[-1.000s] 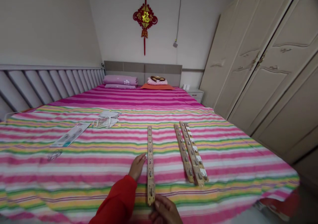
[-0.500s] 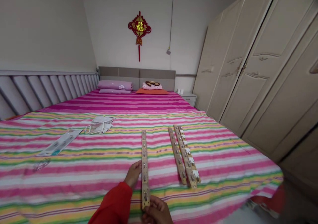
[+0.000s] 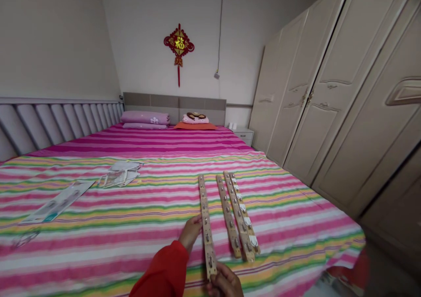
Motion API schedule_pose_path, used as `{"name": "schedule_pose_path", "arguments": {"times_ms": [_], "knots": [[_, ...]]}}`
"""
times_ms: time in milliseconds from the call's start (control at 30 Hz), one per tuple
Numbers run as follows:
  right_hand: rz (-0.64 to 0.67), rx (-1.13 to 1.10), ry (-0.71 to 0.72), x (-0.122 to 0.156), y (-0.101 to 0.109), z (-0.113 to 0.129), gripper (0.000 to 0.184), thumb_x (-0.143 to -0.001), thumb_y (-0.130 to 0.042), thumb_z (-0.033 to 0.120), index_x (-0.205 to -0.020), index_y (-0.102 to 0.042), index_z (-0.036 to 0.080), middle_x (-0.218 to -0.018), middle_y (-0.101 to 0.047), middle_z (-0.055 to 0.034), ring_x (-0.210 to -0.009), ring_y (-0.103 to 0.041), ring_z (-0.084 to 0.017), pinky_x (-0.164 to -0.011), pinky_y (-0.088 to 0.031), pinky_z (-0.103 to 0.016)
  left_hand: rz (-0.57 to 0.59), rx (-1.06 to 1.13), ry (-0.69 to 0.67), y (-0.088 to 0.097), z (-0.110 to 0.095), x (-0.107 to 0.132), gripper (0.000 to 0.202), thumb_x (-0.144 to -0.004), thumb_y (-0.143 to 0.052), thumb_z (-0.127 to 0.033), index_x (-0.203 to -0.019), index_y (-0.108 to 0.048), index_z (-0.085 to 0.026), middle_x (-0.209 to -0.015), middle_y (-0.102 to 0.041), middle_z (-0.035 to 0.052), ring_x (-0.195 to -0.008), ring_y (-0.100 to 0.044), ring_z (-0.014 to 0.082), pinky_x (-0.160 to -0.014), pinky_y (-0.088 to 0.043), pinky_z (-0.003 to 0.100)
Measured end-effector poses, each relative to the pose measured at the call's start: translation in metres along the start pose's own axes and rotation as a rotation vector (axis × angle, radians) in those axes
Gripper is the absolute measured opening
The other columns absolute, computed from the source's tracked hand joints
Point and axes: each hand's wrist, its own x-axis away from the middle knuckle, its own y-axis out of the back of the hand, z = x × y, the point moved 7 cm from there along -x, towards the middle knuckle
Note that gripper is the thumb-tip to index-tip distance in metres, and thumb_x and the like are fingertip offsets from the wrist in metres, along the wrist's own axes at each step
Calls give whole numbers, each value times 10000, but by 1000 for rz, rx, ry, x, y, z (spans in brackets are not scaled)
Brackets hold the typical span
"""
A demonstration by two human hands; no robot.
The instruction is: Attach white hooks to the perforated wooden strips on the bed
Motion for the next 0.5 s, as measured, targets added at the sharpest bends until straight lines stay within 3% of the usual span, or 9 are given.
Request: {"name": "schedule_pose_path", "arguments": {"times_ms": [200, 400, 500], "knots": [[-43, -15, 27, -8, 15, 20, 420, -467, -873, 300, -822, -727, 132, -526, -639, -1, -467, -605, -135, -472, -493, -236, 46, -10, 10, -31, -3, -13, 340, -625, -675, -189, -959, -736, -159, -713, -704, 2, -689, -609, 116, -687, -433, 222], [-33, -8, 25, -12, 23, 23, 441, -472, -867, 341, -824, -711, 127, -545, -633, -12, -503, -622, -171, -494, -516, -283, 21, -21, -2, -42, 0, -20, 314, -622, -668, -164, -925, -743, -136, -563, -625, -32, -533, -504, 87, -565, -386, 207], [-45, -31, 35, -12, 25, 21, 444, -468, -879, 351, -819, -716, 134, -541, -643, -16, -498, -619, -164, -493, -505, -267, 23, -19, -32, -44, 2, -20, 340, -632, -666, -170, -963, -734, -133, -577, -625, -33, -544, -500, 90, -569, -389, 209]]}}
